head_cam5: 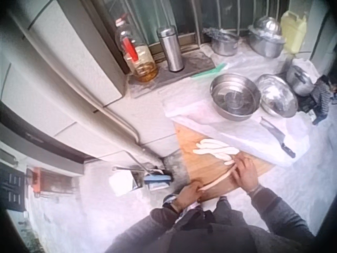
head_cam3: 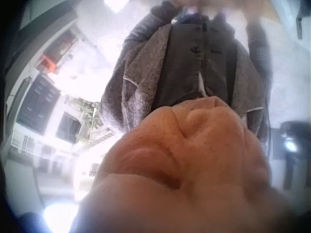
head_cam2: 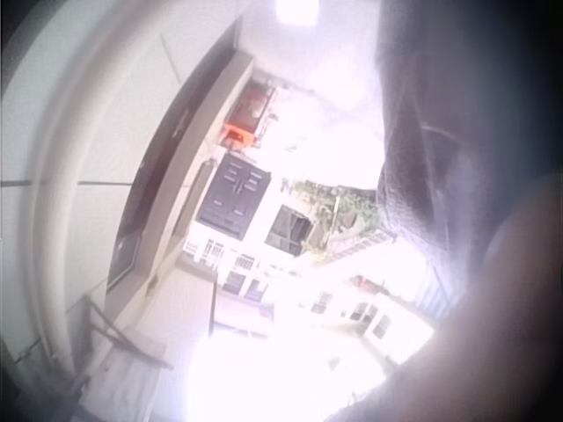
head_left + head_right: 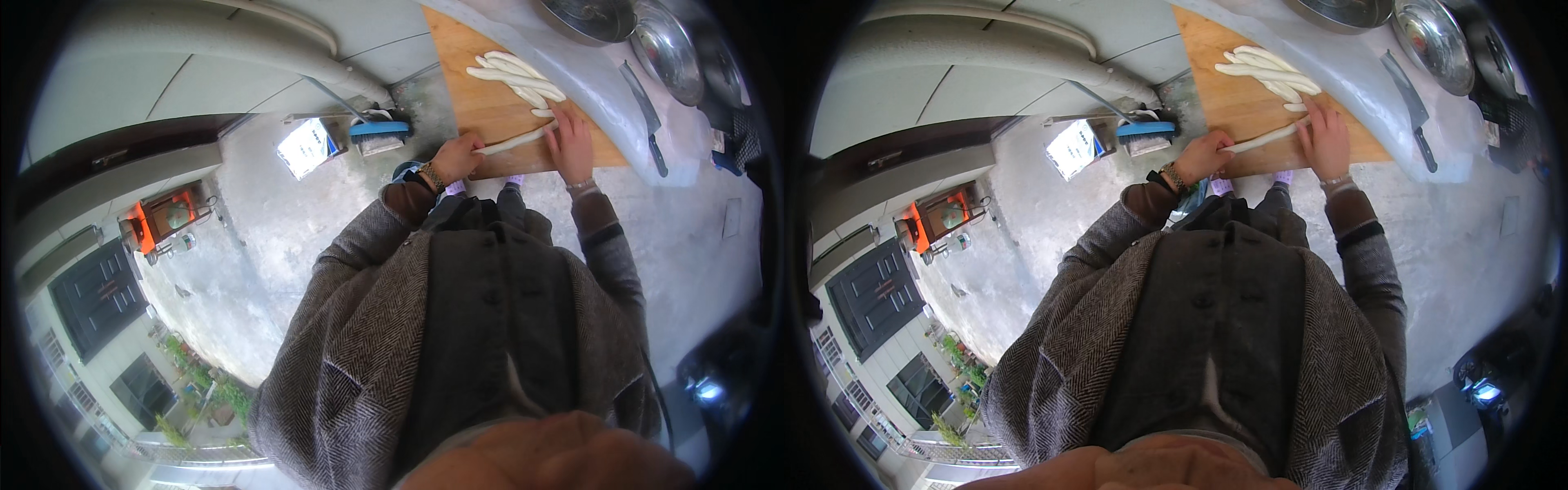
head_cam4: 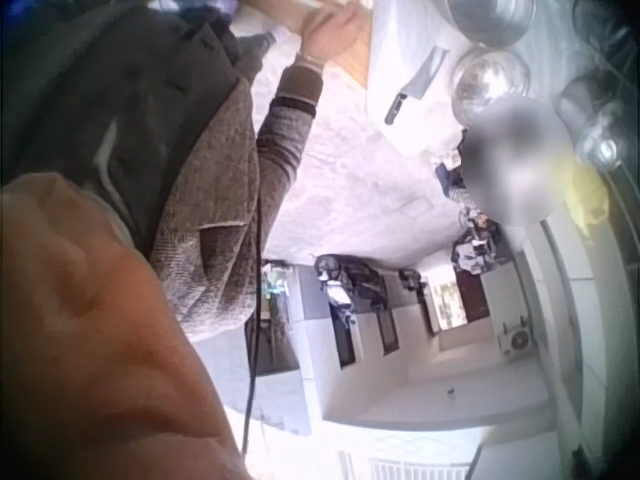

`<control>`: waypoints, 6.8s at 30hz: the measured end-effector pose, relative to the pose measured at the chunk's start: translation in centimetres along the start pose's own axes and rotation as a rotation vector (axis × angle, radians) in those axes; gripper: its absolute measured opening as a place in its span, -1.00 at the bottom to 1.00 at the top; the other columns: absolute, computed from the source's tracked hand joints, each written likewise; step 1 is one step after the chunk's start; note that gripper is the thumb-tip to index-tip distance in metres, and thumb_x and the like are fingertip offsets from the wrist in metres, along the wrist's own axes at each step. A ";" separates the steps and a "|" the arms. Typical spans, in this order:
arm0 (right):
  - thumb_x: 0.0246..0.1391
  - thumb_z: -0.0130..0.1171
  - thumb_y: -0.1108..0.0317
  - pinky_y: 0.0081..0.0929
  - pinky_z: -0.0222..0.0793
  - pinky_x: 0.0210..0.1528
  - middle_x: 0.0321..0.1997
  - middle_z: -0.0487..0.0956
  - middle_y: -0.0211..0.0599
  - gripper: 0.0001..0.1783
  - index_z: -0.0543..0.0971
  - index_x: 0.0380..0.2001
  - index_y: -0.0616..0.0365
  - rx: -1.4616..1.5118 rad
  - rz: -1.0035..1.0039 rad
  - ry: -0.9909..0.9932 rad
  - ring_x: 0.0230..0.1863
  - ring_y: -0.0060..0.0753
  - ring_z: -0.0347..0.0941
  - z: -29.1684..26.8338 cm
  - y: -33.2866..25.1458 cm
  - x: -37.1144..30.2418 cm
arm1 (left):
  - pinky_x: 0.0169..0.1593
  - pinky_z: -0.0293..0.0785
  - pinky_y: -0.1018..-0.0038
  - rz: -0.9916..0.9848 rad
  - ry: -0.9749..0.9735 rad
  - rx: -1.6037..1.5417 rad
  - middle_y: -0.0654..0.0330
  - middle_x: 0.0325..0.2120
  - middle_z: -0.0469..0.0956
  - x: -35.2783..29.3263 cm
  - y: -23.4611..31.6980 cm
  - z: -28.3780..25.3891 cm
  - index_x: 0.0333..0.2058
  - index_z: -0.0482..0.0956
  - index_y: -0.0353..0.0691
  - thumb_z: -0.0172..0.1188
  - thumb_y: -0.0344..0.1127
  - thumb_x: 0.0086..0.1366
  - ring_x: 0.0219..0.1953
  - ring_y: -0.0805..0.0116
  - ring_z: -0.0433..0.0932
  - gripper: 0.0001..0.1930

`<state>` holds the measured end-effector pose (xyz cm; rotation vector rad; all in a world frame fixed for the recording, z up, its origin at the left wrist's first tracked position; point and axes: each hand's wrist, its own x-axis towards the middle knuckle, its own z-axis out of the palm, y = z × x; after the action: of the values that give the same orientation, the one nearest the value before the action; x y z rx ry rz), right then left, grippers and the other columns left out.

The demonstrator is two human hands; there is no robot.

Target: The person rolls small pieces of dough between their palms to form long, thin strands on a wooden cutting board. They then coil one strand into a spiral and place it on the board. The person pours oil from a bottle into a metal bowl and rubs the oil around the bowl's interior before returning to roll more dough strands.

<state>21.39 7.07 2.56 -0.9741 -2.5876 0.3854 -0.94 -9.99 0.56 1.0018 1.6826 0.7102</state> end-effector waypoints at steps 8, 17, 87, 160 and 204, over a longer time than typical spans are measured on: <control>0.08 0.20 0.40 -0.21 0.45 -0.14 -0.26 0.57 -0.09 -0.71 0.56 -0.10 0.15 0.084 0.203 0.127 -0.26 -0.03 0.51 1.7 4.3 -0.4 | -0.16 0.55 0.26 0.184 0.147 0.261 -0.02 -0.30 0.63 0.4 -0.5 0.0 -0.16 0.52 -0.20 0.29 -0.27 0.17 -0.21 -0.01 0.63 -0.72; 0.05 0.20 0.44 -0.11 0.24 0.27 0.20 0.45 -0.04 -0.51 0.45 0.11 0.20 0.054 -0.103 0.007 0.24 -0.04 0.34 -0.4 -0.7 -2.9 | -0.14 0.53 0.22 0.234 0.187 0.260 0.00 -0.33 0.61 1.6 -0.8 -0.1 -0.24 0.55 -0.18 0.29 -0.33 0.13 -0.21 -0.02 0.61 -0.79; 0.05 0.30 0.34 0.00 0.12 0.31 0.25 0.42 -0.13 -0.58 0.53 0.02 0.04 0.148 -0.003 -0.121 0.31 -0.04 0.28 -0.7 1.0 -8.5 | -0.13 0.43 0.32 0.536 0.467 0.568 0.16 -0.30 0.49 -6.5 7.5 -9.7 -0.28 0.64 -0.17 0.33 -0.46 0.06 -0.18 0.07 0.49 -0.80; 0.09 0.15 -0.20 0.09 -0.21 0.46 0.51 0.02 0.06 0.03 0.06 0.40 0.28 -0.070 -0.230 -0.161 0.54 0.00 -0.14 3.4 -2.3 -0.8 | -0.20 0.51 0.32 0.232 0.297 0.309 0.00 -0.34 0.61 -8.0 -3.1 -6.7 -0.24 0.64 -0.28 0.27 -0.20 0.28 -0.30 0.05 0.60 -0.75; 0.15 0.04 -0.29 0.10 -0.25 0.47 0.53 -0.02 -0.03 0.05 -0.01 0.43 0.26 -0.202 -0.156 -0.210 0.55 -0.12 -0.13 -0.6 4.7 -5.4 | -0.45 0.44 0.13 0.000 0.584 0.733 -0.04 -0.59 0.56 -12.2 1.0 -10.1 -0.50 0.59 -0.18 -0.03 0.21 0.38 -0.49 -0.10 0.56 -0.44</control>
<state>28.18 6.95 0.18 -0.8254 -2.9160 0.1968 -8.52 -20.13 10.17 1.3720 2.5547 0.3914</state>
